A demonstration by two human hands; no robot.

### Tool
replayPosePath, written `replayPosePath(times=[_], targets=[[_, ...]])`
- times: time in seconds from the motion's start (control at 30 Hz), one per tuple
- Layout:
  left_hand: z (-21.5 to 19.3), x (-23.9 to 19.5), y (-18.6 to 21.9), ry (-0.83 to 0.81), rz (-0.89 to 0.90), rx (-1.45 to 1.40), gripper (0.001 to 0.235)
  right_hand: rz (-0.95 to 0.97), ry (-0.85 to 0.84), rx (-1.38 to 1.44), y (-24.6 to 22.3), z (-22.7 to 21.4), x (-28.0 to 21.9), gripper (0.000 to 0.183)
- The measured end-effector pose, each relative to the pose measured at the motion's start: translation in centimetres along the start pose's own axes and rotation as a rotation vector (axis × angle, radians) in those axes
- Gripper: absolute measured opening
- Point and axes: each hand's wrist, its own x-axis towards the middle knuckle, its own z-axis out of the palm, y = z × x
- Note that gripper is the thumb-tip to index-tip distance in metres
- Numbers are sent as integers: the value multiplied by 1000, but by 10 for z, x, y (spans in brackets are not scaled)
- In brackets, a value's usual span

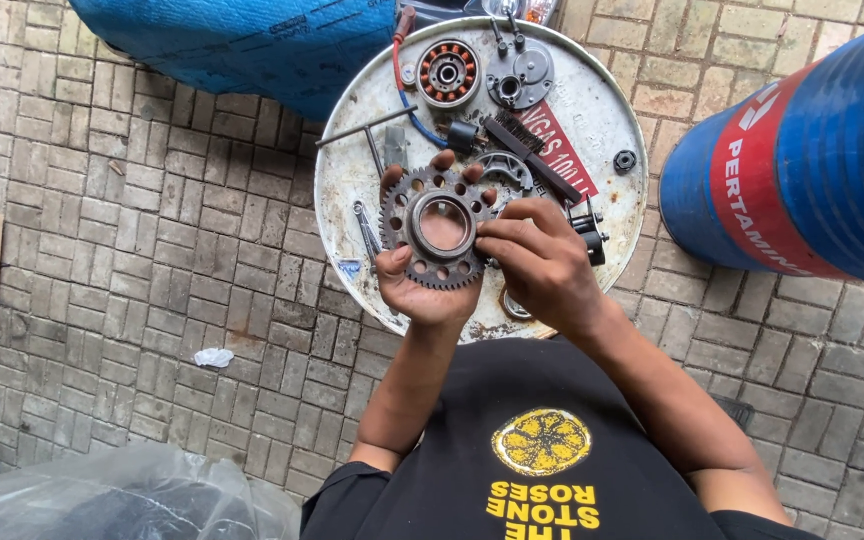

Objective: The person holds a circular metal gear assembly in their left hand and uses their right hand to manipulate small components within it. They appear to be inserting or adjusting a bearing or washer inside the gear while standing over a work surface.

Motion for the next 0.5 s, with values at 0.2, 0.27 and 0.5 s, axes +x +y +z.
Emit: replayPosePath(times=[0.2,0.27,0.5], targets=[[-5,0,2,-13,-4,-9,72,-37,-7,55,1,8,-13,19],[-6,-1,1,-1,-10,-24,71,-39,-1,45,0,8,-13,19],[-5,1,2,16,-24,-8,67,-12,-3,61,0,3,-8,21]])
